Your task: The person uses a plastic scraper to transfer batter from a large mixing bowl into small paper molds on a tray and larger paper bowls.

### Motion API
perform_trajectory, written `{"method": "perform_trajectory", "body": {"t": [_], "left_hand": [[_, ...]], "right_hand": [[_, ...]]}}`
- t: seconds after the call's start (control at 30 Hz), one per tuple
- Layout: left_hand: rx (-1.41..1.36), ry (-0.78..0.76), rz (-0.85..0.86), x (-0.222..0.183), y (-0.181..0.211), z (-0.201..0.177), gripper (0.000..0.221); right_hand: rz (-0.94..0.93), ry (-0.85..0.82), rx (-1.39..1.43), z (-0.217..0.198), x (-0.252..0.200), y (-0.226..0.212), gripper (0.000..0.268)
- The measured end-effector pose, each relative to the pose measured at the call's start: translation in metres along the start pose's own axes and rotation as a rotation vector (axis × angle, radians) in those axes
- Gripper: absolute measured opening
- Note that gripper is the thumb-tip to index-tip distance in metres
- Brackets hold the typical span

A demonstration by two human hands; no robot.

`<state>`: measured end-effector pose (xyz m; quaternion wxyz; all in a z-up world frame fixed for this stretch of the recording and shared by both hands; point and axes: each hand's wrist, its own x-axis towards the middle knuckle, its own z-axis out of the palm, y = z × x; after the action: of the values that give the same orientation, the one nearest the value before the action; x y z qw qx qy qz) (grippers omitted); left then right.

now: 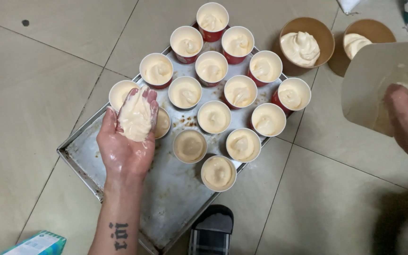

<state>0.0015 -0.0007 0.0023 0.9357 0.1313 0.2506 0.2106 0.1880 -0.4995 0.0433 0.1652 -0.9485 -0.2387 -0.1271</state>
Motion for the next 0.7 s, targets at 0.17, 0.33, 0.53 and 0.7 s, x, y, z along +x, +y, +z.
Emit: {"method": "perform_trajectory", "body": {"t": [0.17,0.33,0.53,0.7], "left_hand": [[0.011,-0.003,-0.028,-0.002,-0.005,0.002,0.061],[0.022,0.002,-0.017,-0.002,-0.005,0.003,0.062],[0.005,-0.016,0.016,0.002,0.001,-0.005,0.064],[-0.007,0.011,0.011,0.001,0.004,-0.006,0.064]], "right_hand": [[0.04,0.024,0.012,-0.017,0.005,-0.008,0.016],[0.085,0.047,0.035,-0.018,0.009,-0.01,0.02],[0.057,0.048,0.009,-0.01,0.01,-0.015,0.015],[0.055,0.017,-0.085,-0.016,0.024,-0.069,0.018]]}}
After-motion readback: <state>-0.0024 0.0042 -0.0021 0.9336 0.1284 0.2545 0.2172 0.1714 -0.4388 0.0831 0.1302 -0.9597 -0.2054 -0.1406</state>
